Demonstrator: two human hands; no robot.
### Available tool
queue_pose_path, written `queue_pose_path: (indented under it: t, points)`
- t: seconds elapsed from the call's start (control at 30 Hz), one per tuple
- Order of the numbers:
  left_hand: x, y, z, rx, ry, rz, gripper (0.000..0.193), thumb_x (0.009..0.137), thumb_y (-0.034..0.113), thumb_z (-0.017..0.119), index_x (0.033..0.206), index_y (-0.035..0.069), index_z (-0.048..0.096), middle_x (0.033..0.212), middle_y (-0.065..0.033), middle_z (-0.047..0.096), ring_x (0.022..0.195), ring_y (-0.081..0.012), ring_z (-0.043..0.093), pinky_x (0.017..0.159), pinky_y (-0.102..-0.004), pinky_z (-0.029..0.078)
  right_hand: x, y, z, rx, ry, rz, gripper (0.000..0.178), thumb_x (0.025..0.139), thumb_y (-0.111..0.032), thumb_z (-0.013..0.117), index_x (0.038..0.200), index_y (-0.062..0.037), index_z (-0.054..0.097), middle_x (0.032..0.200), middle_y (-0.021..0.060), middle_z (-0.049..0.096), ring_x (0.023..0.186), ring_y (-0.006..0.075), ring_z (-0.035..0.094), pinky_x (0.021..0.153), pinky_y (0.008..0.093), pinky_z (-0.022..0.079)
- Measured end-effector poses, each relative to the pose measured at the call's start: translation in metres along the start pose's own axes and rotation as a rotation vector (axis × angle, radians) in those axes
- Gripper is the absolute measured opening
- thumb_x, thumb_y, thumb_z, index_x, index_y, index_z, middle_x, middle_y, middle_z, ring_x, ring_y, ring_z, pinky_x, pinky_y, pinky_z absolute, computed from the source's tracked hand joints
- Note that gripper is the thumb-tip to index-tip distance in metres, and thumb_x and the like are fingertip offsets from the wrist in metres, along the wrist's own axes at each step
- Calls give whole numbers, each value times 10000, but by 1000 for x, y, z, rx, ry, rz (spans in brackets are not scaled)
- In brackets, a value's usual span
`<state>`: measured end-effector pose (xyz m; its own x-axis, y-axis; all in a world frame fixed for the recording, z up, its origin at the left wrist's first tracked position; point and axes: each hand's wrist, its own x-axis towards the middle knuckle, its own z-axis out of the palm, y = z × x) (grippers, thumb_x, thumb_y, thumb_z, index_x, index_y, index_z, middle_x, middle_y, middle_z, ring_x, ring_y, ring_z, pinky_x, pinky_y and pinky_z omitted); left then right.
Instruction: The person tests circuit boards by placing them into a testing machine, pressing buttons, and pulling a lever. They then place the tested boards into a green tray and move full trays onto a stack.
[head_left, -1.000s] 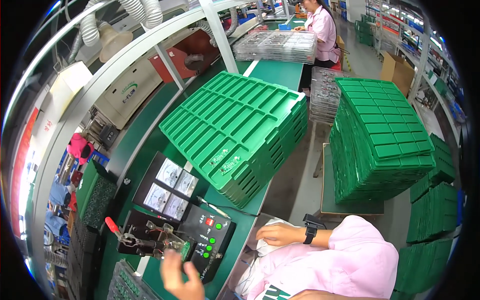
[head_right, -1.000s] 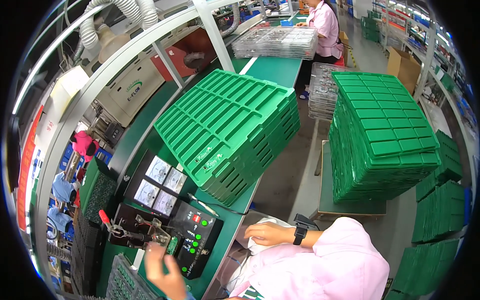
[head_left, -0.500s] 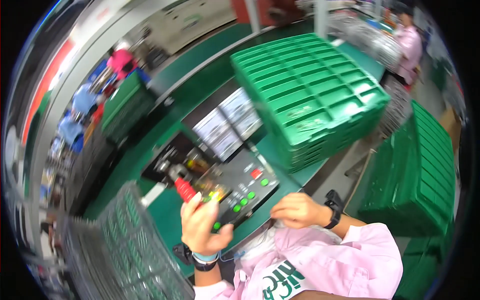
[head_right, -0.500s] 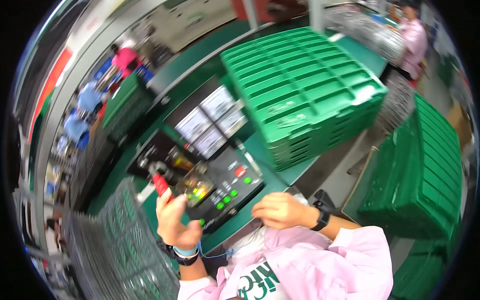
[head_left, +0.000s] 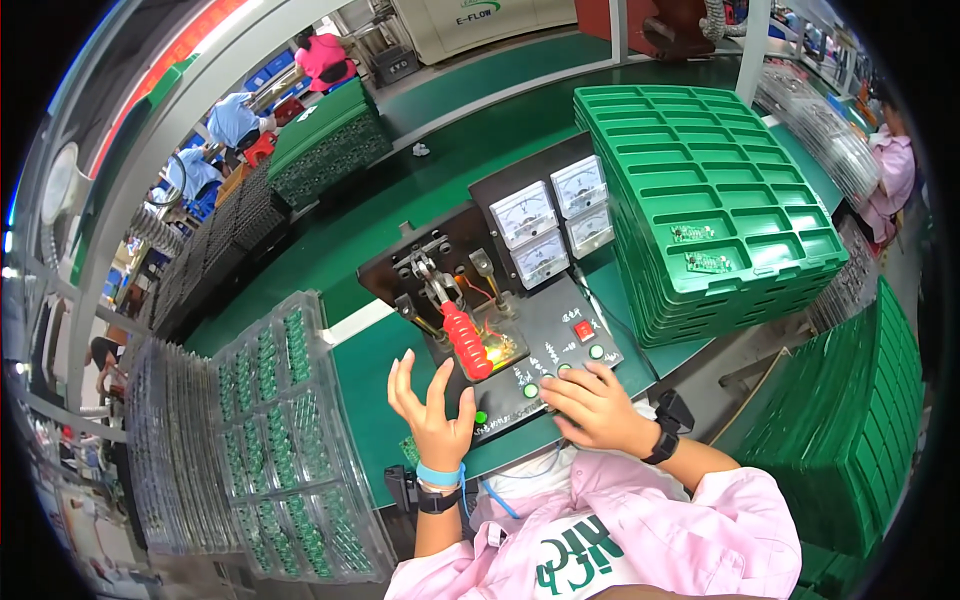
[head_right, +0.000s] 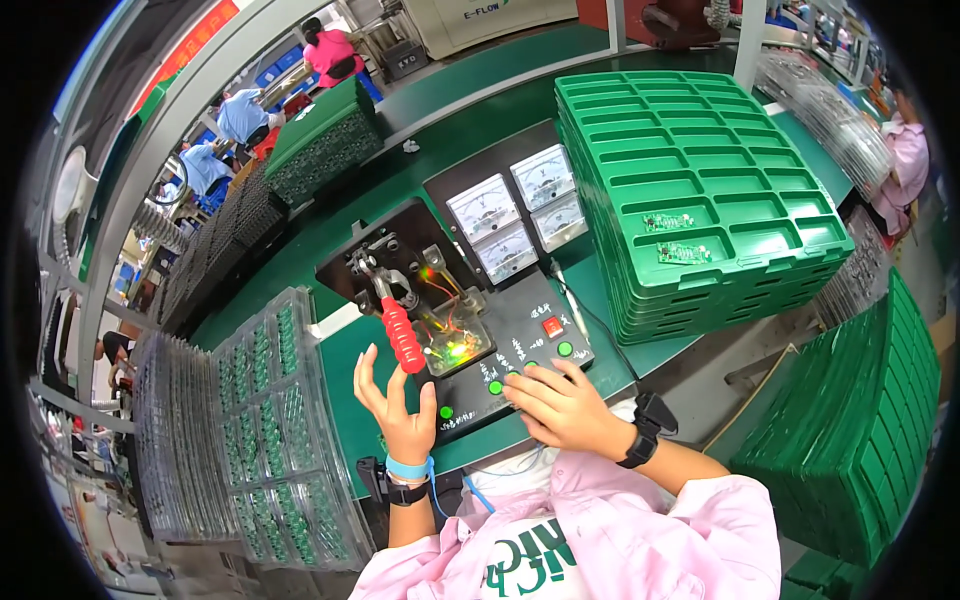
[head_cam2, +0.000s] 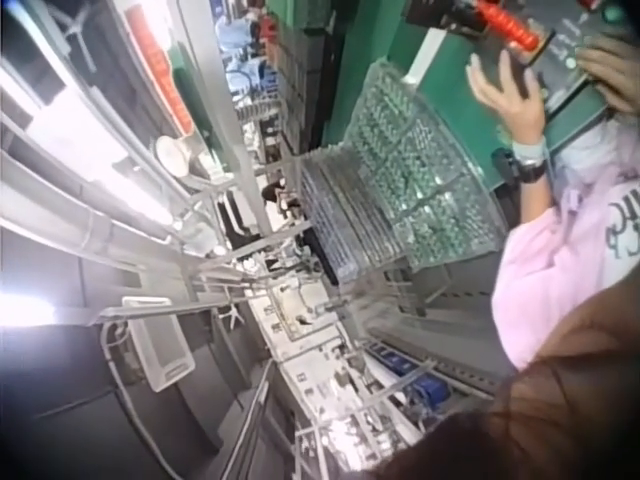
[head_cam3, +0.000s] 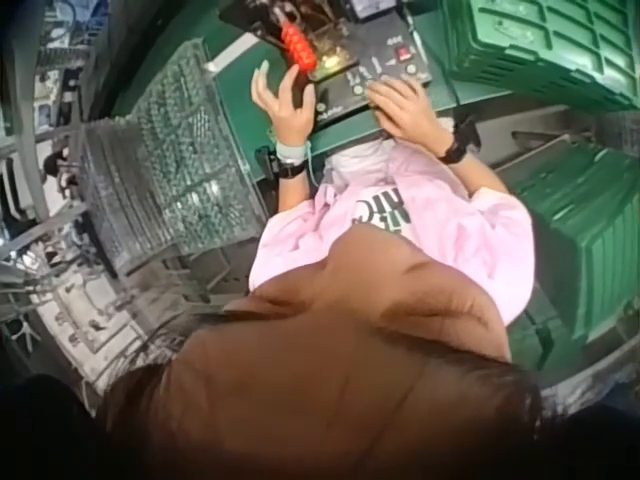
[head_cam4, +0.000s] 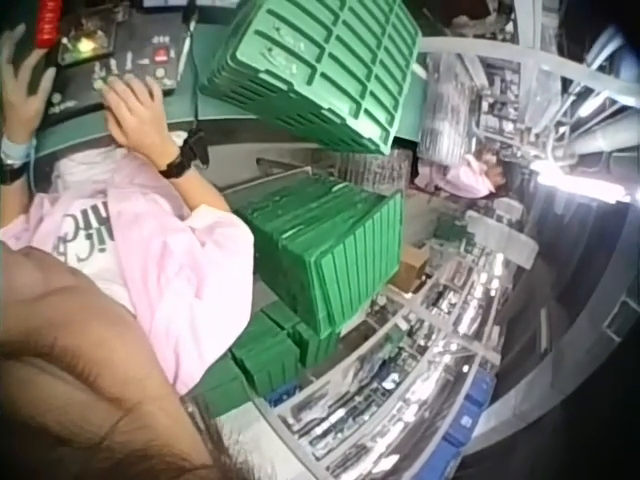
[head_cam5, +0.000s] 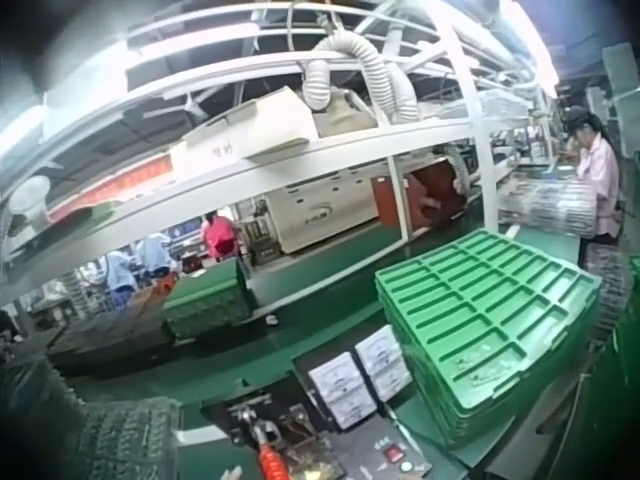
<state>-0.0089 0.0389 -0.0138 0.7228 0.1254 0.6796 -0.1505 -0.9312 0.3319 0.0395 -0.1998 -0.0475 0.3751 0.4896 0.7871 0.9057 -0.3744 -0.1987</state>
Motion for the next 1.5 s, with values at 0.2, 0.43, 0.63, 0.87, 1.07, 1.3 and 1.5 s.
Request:
queue_pose_path:
  t: [0.2,0.43,0.63,0.87,1.07,1.3,1.5]
  points:
    - [4,0,-2,-54,-23,9,429,806,298,686,1186,110,618,1469,-221,333,1351,-451,259,1080,-559,250,-9,2,16,-40,-159,80,436,734,-100,686,1167,-134,658,1217,-16,630,1110,198,561,1046,426,315]
    - [17,-12,-10,201,-150,156,612,800,515,671,1281,147,581,1520,-235,249,1395,-461,182,1101,-564,218,-8,1,17,-67,-152,61,416,740,-133,688,1155,-127,660,1208,-4,633,1089,203,568,1012,425,349]
    - [1,6,-18,47,-144,-5,539,752,410,753,1215,157,642,1523,-180,279,1390,-481,170,1090,-584,228,33,7,-11,190,-232,72,390,767,-259,687,1117,-91,659,1189,38,636,1039,221,583,934,432,410]
    - [-19,1,-70,55,-41,-334,312,817,155,684,1121,83,673,1451,-166,408,1340,-429,320,1063,-530,309,213,25,-16,571,-19,-604,521,875,-447,568,1196,-38,603,1279,123,599,1170,276,564,964,456,406]
    - [-77,-25,-93,-15,-288,-479,262,853,-34,552,1095,5,643,1301,-183,560,1160,-348,567,968,-388,445,230,35,22,479,263,-47,454,833,-230,634,1244,-44,582,1282,150,589,1193,307,549,1034,459,378]
    - [-79,-38,-60,-56,-355,-290,246,856,-55,553,1077,-1,648,1276,-163,583,1142,-344,583,946,-406,466,110,22,11,236,-273,-354,399,736,-79,646,1120,21,606,551,28,584,452,237,566,457,363,453]
    - [-67,-42,-38,-25,-296,-232,235,840,-7,623,1072,10,655,1212,-133,610,1099,-318,594,916,-410,476,104,17,28,-165,-542,-237,277,735,-105,603,950,69,599,501,59,565,424,226,592,411,345,454]
